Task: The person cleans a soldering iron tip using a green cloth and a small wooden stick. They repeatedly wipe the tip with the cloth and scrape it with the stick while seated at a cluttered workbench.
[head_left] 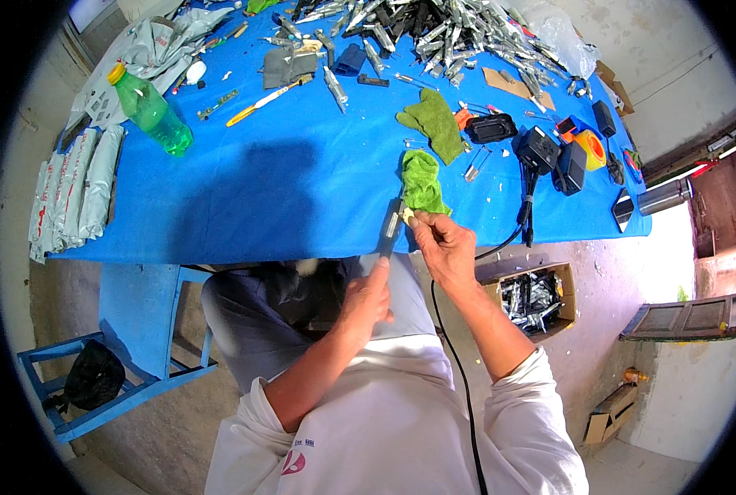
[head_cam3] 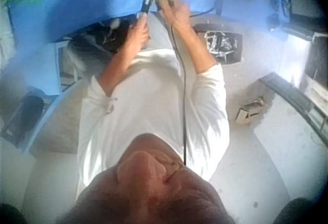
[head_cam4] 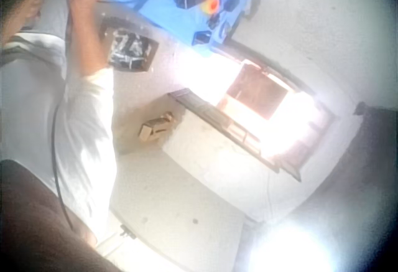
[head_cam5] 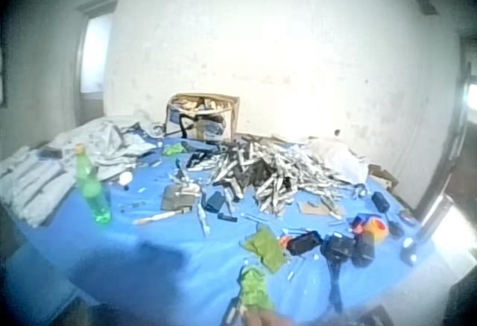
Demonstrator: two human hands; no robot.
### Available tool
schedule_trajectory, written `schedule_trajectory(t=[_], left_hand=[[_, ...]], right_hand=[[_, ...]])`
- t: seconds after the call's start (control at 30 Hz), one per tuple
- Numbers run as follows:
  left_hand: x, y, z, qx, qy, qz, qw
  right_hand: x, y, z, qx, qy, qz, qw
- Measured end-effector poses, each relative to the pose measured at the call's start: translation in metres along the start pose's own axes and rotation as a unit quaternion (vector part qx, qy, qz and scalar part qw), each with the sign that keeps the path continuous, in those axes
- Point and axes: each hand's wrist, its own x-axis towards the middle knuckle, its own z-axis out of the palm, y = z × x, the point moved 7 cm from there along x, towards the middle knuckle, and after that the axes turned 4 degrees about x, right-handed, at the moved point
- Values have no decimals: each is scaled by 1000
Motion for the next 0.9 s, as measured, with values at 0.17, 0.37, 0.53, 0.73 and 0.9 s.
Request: schedule_trajectory(t=[0.17,0.37,0.53,0.73,0.9], left_hand=[[1,-1,0,-1,-1,4,1000],[-1,2,1,6,8,-2,1000],[0,2,0,3,3,-4,1000],[-3,6,3,3,4,-4,1000],[-3,-1,2,12,2,-2,1000]], right_hand=[[0,4,2,-10,5,-12,1000],[0,-2,1,9,14,-37,999],[1,0,2,-8,15,-24,1000],[1,0,2,-14,-20,-17,1000],[1,4,2,-2,-18,-9,1000]])
